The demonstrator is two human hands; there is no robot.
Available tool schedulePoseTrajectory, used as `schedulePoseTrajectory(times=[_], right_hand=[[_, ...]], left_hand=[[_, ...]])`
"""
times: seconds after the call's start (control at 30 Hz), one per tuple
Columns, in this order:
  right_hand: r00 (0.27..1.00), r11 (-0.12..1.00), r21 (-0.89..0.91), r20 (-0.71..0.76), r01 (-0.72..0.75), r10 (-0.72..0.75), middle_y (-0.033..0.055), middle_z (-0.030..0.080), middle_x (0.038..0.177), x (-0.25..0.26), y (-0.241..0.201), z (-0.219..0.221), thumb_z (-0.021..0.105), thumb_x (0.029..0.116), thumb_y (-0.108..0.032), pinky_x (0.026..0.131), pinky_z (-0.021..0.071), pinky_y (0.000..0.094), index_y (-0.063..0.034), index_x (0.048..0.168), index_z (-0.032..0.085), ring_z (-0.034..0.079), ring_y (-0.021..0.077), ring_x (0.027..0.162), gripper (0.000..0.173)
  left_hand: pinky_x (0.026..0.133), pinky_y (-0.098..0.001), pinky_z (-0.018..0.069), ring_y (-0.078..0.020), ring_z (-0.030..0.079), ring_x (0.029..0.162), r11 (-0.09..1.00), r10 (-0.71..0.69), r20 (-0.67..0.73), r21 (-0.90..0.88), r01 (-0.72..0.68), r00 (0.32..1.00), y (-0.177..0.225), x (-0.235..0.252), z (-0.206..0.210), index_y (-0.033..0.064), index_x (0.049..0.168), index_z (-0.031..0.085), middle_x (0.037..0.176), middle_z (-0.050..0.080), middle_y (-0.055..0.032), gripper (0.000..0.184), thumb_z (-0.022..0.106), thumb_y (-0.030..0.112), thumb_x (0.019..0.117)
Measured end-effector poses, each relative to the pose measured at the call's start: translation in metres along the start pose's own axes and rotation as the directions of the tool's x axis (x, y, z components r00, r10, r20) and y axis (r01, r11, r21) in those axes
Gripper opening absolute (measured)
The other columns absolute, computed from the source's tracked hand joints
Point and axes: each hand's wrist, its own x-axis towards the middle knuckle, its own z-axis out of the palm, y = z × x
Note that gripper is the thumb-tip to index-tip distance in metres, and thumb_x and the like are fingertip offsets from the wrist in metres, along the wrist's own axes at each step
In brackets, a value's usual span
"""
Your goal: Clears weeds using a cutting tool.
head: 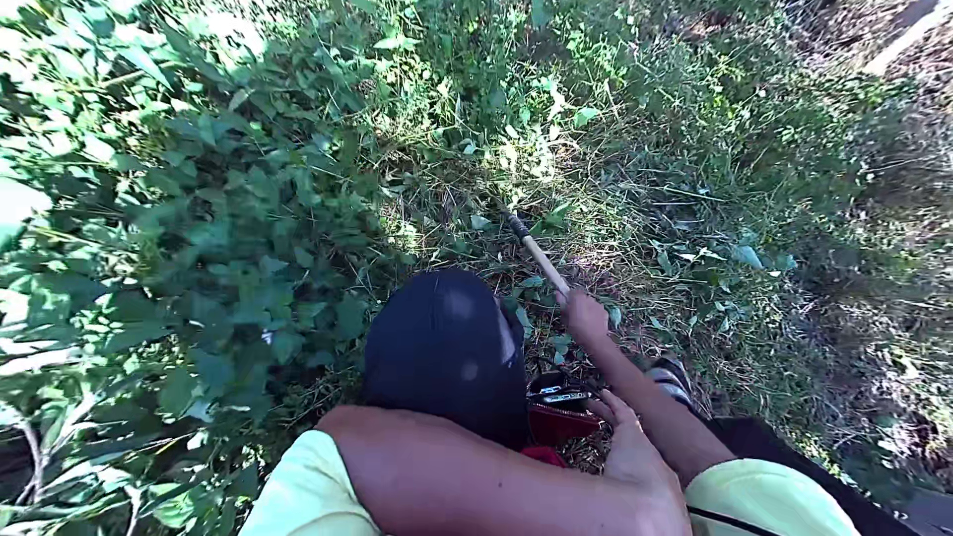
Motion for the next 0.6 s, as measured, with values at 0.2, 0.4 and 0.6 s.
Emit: schedulePoseTrajectory(times=[0.2, 0.4, 0.6], right_hand=[[0.871, 0.864, 0.112, -0.048, 0.49, -0.488, 0.0263, 0.071, 0.097, -0.044, -0.056, 0.014, 0.054, 0.1061, -0.042, 0.081, 0.0538, 0.0648, 0.0032, 0.117, 0.064, 0.07, 0.0459, 0.095, 0.048], [0.544, 0.56, -0.269, -0.14, 0.783, -0.827, 0.0281, 0.07, 0.105, -0.012, -0.071, -0.026, 0.061, 0.1031, -0.028, 0.083, 0.056, 0.0632, 0.0037, 0.115, 0.066, 0.07, 0.0474, 0.1, 0.034], [0.948, 0.963, 0.022, -0.169, -0.27, 0.269, 0.0313, 0.061, 0.135, 0.044, 0.136, -0.051, 0.036, 0.1103, -0.047, 0.102, 0.0452, 0.0679, 0.0012, 0.141, 0.054, 0.059, 0.0476, 0.128, 0.06]], left_hand=[[0.119, -0.0684, 0.0183, -0.0466, 0.044, 0.14, 1.0, 0.02, 0.013, 0.007, -0.02, 1.0, 0.001, -0.001, 0.002, -0.0108, 0.135, 0.055, 0.147, 0.05, -0.0307, 0.036, 0.037, 0.006, 0.1086], [0.117, -0.0661, 0.0232, -0.0408, 0.052, 0.132, 0.984, -0.002, 0.006, 0.18, 0.001, 1.0, 0.003, 0.009, 0.0, -0.0072, 0.128, 0.062, 0.138, 0.059, -0.0247, 0.033, 0.044, 0.011, 0.1065], [0.115, -0.0652, 0.0272, -0.0384, 0.055, 0.128, 0.997, -0.007, -0.005, 0.078, 0.008, 1.0, -0.002, -0.001, 0.001, -0.006, 0.123, 0.064, 0.131, 0.063, -0.0221, 0.031, 0.047, 0.013, 0.1068]])
